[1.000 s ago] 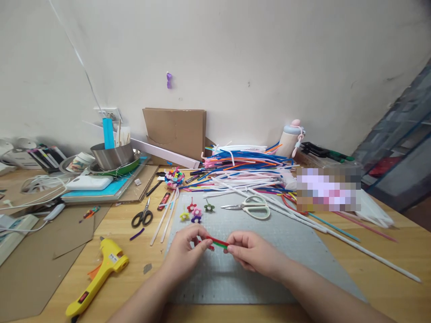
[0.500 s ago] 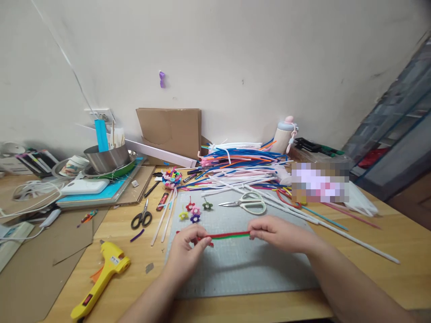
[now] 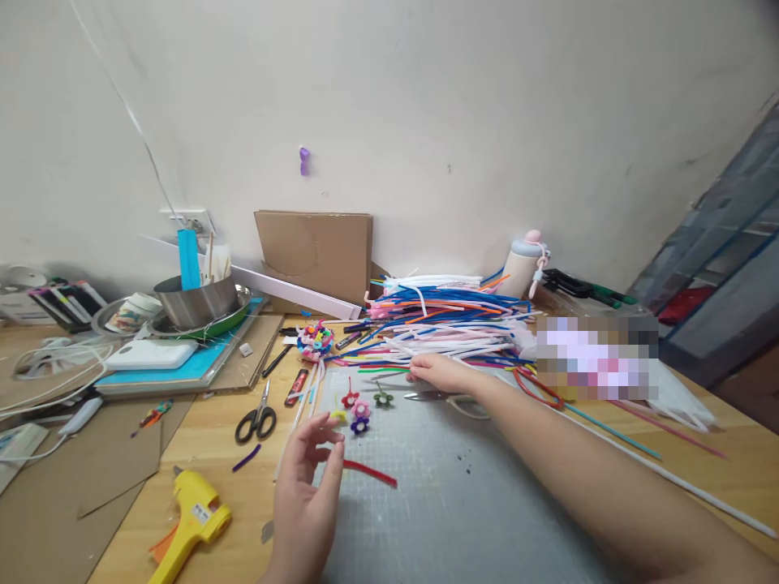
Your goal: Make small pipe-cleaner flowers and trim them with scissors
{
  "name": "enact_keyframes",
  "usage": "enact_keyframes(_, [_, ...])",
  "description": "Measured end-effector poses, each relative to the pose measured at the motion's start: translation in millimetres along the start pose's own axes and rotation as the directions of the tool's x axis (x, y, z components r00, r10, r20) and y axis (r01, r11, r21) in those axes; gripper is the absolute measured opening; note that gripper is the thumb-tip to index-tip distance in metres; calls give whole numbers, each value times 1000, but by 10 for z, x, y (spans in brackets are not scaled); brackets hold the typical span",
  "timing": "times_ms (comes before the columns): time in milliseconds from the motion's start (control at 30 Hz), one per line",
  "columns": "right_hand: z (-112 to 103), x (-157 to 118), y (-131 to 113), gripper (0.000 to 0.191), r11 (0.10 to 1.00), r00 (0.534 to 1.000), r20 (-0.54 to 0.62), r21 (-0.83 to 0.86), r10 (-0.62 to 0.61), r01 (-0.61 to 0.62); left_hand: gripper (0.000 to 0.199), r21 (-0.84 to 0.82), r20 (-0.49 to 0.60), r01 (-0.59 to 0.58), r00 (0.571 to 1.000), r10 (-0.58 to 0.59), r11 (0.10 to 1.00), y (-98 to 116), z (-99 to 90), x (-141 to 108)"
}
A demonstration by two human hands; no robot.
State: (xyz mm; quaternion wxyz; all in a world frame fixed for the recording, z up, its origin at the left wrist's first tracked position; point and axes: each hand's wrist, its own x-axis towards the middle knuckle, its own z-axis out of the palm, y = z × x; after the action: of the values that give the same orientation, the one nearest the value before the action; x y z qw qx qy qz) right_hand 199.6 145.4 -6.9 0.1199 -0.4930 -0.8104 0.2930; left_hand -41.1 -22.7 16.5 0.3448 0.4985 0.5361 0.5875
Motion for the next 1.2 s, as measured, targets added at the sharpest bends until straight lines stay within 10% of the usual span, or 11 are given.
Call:
enact_keyframes(267, [-100,388,141,26,982,995,-60,-176,-82,70,40,-150,-102,102,988,-118,983,-38,-67,-35])
enact_keyframes(733, [-23,-206,-65,29,909,950,-290,-417,-118,-14,42,-320,-294,-43,954,-56,946,100,-112,45])
enact_keyframes(867, [37,-472,25,28,909,939,-339,-407,-60,-90,13,-88,-219,11,975,-30,996,-2,-153,61])
enact_keyframes(1067, [204,-853,268,45,916,953,-301,-388,-24,-99,81,376,-311,-292,854,417,879,107,-247,240])
enact_keyframes(1200, [230,-985,311,44,918,960,-280,-384,-17,-96,47,713,22,-287,921,388,640,33,-433,263])
